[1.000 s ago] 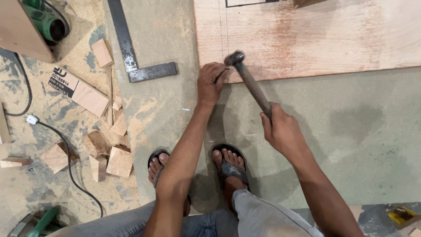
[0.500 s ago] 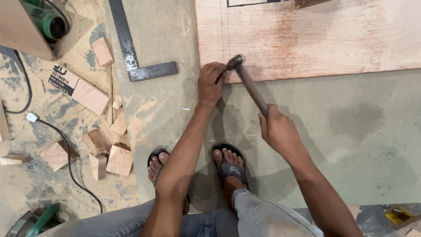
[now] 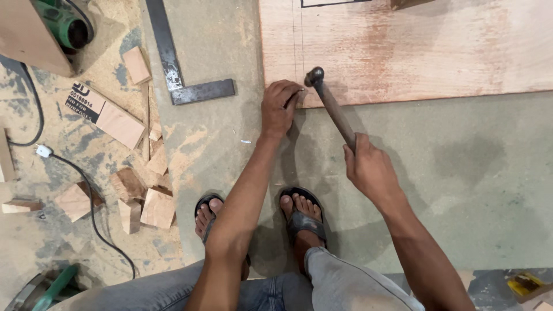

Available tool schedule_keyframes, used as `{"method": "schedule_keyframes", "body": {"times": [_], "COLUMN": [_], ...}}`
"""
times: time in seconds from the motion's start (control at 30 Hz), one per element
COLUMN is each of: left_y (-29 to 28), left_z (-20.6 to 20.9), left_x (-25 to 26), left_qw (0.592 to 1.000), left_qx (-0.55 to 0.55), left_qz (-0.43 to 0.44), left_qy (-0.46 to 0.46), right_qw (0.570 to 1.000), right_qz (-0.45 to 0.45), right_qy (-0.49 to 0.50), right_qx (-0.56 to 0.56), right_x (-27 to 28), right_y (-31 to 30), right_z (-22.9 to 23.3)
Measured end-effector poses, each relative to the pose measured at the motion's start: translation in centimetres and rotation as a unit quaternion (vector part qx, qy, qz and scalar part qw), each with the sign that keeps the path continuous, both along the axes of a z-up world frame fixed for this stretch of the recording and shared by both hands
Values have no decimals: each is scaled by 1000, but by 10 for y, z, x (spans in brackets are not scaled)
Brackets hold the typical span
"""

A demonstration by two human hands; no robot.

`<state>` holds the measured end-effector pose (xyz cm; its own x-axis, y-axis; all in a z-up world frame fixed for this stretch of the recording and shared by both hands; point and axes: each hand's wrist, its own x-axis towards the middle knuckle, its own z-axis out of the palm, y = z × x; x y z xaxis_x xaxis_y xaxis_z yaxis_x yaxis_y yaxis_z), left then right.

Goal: The person hammers nails into a wooden plank using a hammer. They repeatedly pick nails from a container, position them on the plank, and strike them until flush with the surface.

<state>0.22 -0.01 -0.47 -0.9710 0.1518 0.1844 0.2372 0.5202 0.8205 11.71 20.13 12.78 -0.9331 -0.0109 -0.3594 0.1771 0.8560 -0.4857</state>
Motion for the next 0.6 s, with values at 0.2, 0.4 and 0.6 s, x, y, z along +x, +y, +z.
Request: {"method": "schedule_keyframes", "body": {"times": [0.2,0.4,0.6], "left_y": [-2,-2,0], "left_z": [-7,-7,-5], "left_x": [3,1,-1], "left_qw": [1000,1000,1000], "left_qx": [10,21,1], "left_qz": [-6,-1,-7], "left_qy": [-3,4,1], "right_qw": [984,997,989], "right_qz": [-22,7,-30], "right_qy": [160,77,140], "right_qx": [-75,-6,-43], "right_x": [30,5,18], "right_y": [1,-7,1], "right_z": [27,7,20]}}
